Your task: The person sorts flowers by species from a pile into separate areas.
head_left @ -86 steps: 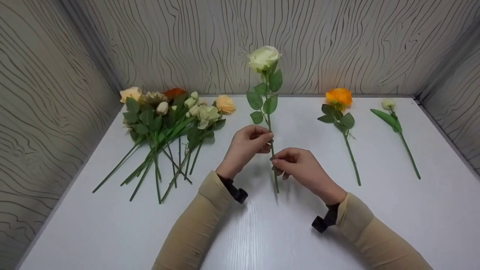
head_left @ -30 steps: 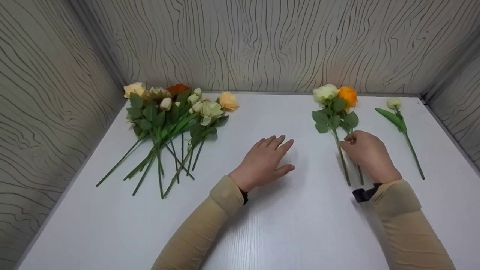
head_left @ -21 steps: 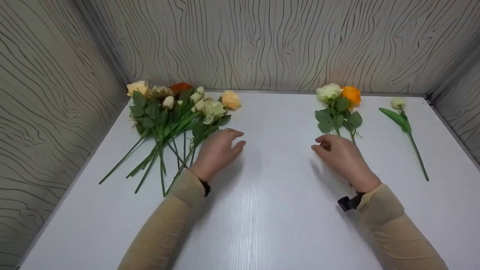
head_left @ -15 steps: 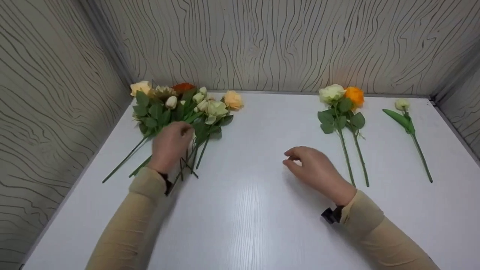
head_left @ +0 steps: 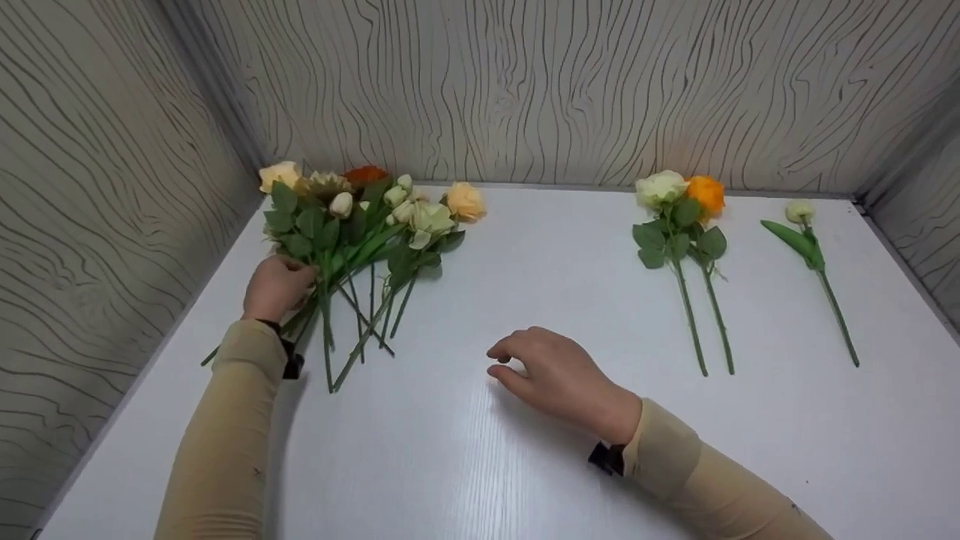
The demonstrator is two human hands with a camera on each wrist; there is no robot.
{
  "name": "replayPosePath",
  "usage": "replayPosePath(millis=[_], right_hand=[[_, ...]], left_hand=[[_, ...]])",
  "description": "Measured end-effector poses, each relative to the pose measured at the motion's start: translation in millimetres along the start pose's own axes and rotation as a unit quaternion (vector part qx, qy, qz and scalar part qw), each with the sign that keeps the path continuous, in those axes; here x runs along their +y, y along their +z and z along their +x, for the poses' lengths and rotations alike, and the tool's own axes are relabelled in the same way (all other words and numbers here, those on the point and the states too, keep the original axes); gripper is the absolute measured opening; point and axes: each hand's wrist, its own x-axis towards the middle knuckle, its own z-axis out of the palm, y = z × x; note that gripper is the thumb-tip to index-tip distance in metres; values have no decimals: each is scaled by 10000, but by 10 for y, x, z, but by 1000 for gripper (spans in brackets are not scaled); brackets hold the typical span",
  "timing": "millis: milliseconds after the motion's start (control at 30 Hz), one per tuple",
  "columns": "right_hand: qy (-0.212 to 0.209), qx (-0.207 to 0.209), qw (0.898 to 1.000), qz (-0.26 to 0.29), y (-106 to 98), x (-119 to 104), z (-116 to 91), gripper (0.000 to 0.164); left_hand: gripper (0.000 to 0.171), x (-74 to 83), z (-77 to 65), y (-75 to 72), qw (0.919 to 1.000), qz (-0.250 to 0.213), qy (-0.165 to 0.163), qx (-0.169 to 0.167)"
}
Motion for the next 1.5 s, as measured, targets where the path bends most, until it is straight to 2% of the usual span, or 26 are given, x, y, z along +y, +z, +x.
replayPosePath(millis=[133,267,367,433,567,667,767,867,1000,1067,1100,1167,1267,1400,1500], right_hand=[[109,60,9999,97,6,60,18,14],[241,43,9995,192,0,108,26,12],[355,63,9990,274,-24,153,25,12],[432,117,9984,338,-54,188,8,12],[488,260,9971,519,-145,272,-39,13],[655,337,9944,755,-225,354,-82,13],[1048,321,9866,1209,-303,444,-130,13],[1533,227,9685,1950,-369,530,-167,15],[2001,91,9378,2834,-425,625,-165,25],[2121,37,9280,3063,-445,654,-150,30],[2147,19,9246,3145,-454,664,-145,32],[2192,1,9197,3257,-467,682,-133,33],[2184,79,9164,3353,-477,698,-122,30],[2201,217,9154,3363,-481,715,-123,24],[2224,252,9151,3353,-490,722,-138,24]], left_hand=[[31,-56,39,0,9966,-721,-367,-169],[37,-35,15,-31,9906,-1218,-609,-93],[38,16,-21,-86,9878,-1459,-537,73],[36,80,-22,-107,9865,-1586,-366,163],[35,303,-34,-50,9809,-1941,-27,145],[37,547,-88,138,9722,-2331,198,-119],[35,810,-168,451,9584,-2772,428,-521],[29,1095,-279,860,9376,-3272,659,-977],[24,1459,-428,1414,9004,-3870,1048,-1689],[23,1605,-489,1623,8853,-4021,1247,-1973],[23,1666,-516,1704,8803,-4064,1320,-2061],[24,1762,-561,1826,8747,-4109,1415,-2144],[23,1837,-601,1931,8737,-4132,1438,-2128],[22,1870,-601,1987,8755,-4177,1351,-2021],[23,1888,-574,2002,8734,-4307,1259,-1893]])
